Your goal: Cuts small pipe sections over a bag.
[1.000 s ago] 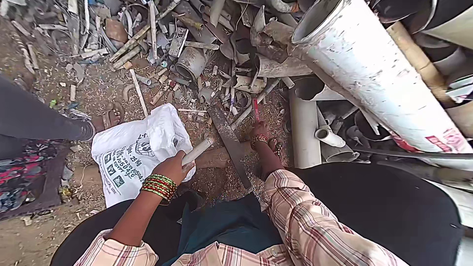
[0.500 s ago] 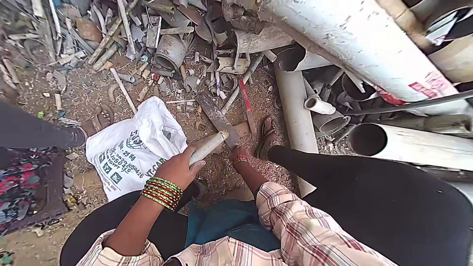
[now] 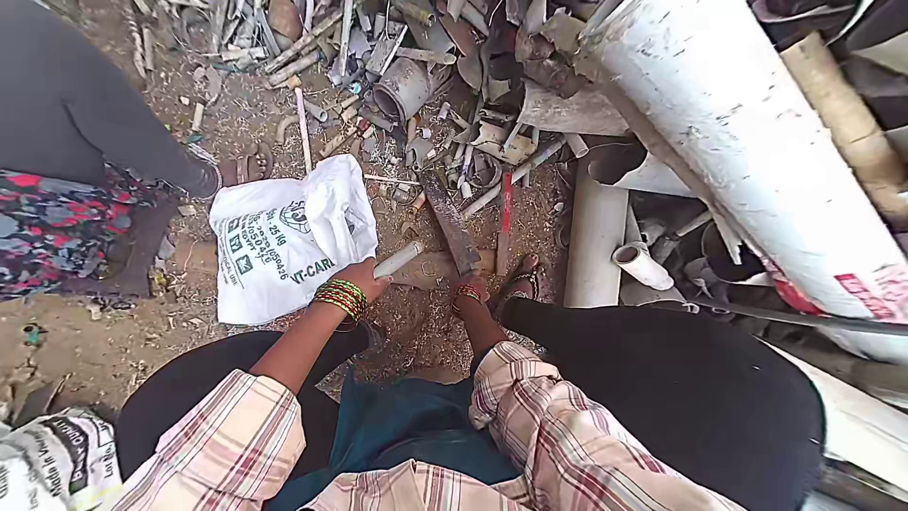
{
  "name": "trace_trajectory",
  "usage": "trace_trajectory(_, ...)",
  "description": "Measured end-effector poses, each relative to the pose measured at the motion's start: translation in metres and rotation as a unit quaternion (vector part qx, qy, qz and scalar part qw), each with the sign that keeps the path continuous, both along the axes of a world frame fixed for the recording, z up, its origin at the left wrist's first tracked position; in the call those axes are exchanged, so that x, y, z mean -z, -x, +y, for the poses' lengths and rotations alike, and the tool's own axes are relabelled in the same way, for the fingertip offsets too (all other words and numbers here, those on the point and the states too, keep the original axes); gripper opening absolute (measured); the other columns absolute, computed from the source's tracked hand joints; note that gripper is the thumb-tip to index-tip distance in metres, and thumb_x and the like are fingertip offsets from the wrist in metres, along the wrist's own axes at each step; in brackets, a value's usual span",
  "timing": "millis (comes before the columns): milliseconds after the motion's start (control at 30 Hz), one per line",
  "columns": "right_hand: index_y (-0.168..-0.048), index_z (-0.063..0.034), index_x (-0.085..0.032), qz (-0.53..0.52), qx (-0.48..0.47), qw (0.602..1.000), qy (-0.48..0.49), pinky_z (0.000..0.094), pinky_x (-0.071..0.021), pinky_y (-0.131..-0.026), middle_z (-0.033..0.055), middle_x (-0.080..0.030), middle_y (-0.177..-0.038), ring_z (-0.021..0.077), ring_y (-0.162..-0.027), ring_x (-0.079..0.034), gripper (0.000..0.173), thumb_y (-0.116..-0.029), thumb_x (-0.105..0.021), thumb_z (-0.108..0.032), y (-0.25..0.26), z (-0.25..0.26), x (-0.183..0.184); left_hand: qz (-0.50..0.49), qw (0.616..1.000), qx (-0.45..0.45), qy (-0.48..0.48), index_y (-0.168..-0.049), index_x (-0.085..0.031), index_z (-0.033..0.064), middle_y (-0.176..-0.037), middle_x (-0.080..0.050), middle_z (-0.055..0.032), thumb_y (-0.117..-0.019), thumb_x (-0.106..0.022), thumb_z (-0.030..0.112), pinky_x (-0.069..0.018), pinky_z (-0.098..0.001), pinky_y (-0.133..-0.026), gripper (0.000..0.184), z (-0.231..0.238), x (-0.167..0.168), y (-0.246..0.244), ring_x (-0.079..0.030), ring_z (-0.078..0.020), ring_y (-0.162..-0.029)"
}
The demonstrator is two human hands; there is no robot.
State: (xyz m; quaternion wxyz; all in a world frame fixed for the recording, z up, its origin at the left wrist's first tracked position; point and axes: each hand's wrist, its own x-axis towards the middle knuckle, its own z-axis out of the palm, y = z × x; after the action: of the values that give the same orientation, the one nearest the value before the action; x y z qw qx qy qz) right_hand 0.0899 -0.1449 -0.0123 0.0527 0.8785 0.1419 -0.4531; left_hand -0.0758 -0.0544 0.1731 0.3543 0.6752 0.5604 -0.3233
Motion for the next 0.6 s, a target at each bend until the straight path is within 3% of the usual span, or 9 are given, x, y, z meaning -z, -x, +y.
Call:
trace_trajectory(67, -0.151, -0.0034, -0.040, 0.016, -0.002, 1.000, -0.014, 0.0511, -0.0504, -0.102, 0.0216, -0.060, -0.138, 0.0331, -0.129, -0.060, 0.065, -0.1000, -0.061, -0.038, 0.015, 0.005, 0.000, -0.017, 0.999, -0.050, -0.002, -0.139, -0.051, -0.0049, -0.122, -0.064, -0.0295, -0.1061, -0.056, 0.036, -0.0480, -0.0560, -0.100, 0.053, -0.006, 0.018, 0.001, -0.065, -0.0416, -0.112)
trace_trajectory(133, -0.154, -0.0015, -0.034, 0.044, -0.032, 0.998, -0.022, 0.0472, -0.0501, -0.104, 0.0203, -0.057, -0.142, 0.0302, -0.129, -0.060, 0.067, -0.1005, -0.060, -0.031, 0.025, 0.008, -0.024, -0.026, 0.996, -0.080, 0.003, -0.141, -0.048, -0.0058, -0.121, -0.064, -0.0289, -0.1063, -0.056, 0.036, -0.0501, -0.0530, -0.098, 0.055, -0.006, 0.040, 0.003, -0.066, -0.0393, -0.107)
trace_trajectory(300, -0.149, 0.0043, -0.041, 0.060, -0.064, 0.992, -0.090, 0.0535, -0.0457, -0.107, 0.0268, -0.055, -0.143, 0.0371, -0.132, -0.057, 0.055, -0.1043, -0.054, -0.025, 0.003, 0.012, -0.062, -0.041, 0.995, -0.086, 0.007, -0.153, -0.032, -0.0052, -0.143, -0.053, -0.0299, -0.1005, -0.063, 0.018, -0.0416, -0.0537, -0.111, 0.065, -0.013, 0.094, 0.008, -0.055, -0.0401, -0.132)
trace_trajectory(333, -0.145, 0.0038, -0.047, 0.084, -0.052, 0.989, -0.111, 0.0549, -0.0465, -0.104, 0.0276, -0.058, -0.137, 0.0378, -0.126, -0.059, 0.050, -0.1057, -0.053, -0.027, -0.007, 0.004, -0.069, -0.049, 0.996, -0.072, 0.009, -0.152, -0.036, -0.0040, -0.144, -0.052, -0.0289, -0.0992, -0.065, 0.016, -0.0397, -0.0540, -0.113, 0.064, -0.017, 0.101, 0.010, -0.053, -0.0398, -0.134)
trace_trajectory(367, -0.139, 0.0030, -0.053, 0.105, -0.031, 0.986, -0.129, 0.0523, -0.0491, -0.093, 0.0254, -0.062, -0.123, 0.0348, -0.109, -0.062, 0.044, -0.1062, -0.052, -0.027, -0.015, -0.007, -0.068, -0.062, 0.996, -0.060, 0.008, -0.151, -0.041, -0.0018, -0.145, -0.052, -0.0275, -0.0985, -0.066, 0.016, -0.0367, -0.0547, -0.115, 0.061, -0.020, 0.106, 0.013, -0.050, -0.0395, -0.137)
trace_trajectory(400, -0.135, 0.0017, -0.054, 0.130, -0.005, 0.981, -0.143, 0.0441, -0.0474, -0.078, 0.0177, -0.058, -0.104, 0.0258, -0.086, -0.056, 0.040, -0.1077, -0.050, -0.027, -0.020, -0.020, -0.068, -0.073, 0.996, -0.046, 0.006, -0.150, -0.044, 0.0006, -0.147, -0.052, -0.0262, -0.0986, -0.066, 0.017, -0.0348, -0.0554, -0.116, 0.058, -0.021, 0.111, 0.015, -0.049, -0.0393, -0.139)
trace_trajectory(433, -0.133, 0.0000, -0.052, 0.158, 0.026, 0.976, -0.147, 0.0359, -0.0440, -0.068, 0.0095, -0.051, -0.092, 0.0180, -0.072, -0.048, 0.036, -0.1091, -0.047, -0.027, -0.021, -0.034, -0.074, -0.076, 0.997, -0.033, 0.002, -0.150, -0.046, 0.0040, -0.147, -0.052, -0.0247, -0.0991, -0.065, 0.020, -0.0344, -0.0567, -0.116, 0.057, -0.021, 0.118, 0.019, -0.048, -0.0392, -0.139)
trace_trajectory(533, -0.123, -0.0025, -0.052, 0.190, 0.163, 0.954, -0.165, 0.0276, -0.0362, -0.053, 0.0001, -0.040, -0.075, 0.0107, -0.055, -0.037, 0.022, -0.1077, -0.045, -0.017, -0.006, -0.076, -0.094, -0.046, 0.999, 0.006, 0.010, -0.151, -0.049, 0.0112, -0.149, -0.053, -0.0207, -0.1011, -0.062, 0.028, -0.0351, -0.0579, -0.116, 0.055, -0.015, 0.142, 0.027, -0.048, -0.0376, -0.141)
trace_trajectory(600, -0.111, -0.0057, -0.049, 0.201, 0.217, 0.941, -0.163, 0.0225, -0.0314, -0.045, -0.0030, -0.036, -0.068, 0.0071, -0.048, -0.032, 0.010, -0.1076, -0.043, -0.013, 0.007, -0.094, -0.113, -0.053, 0.997, 0.025, 0.043, -0.154, -0.044, 0.0067, -0.152, -0.048, -0.0228, -0.1046, -0.057, 0.026, -0.0328, -0.0558, -0.118, 0.054, -0.010, 0.154, 0.024, -0.044, -0.0379, -0.144)
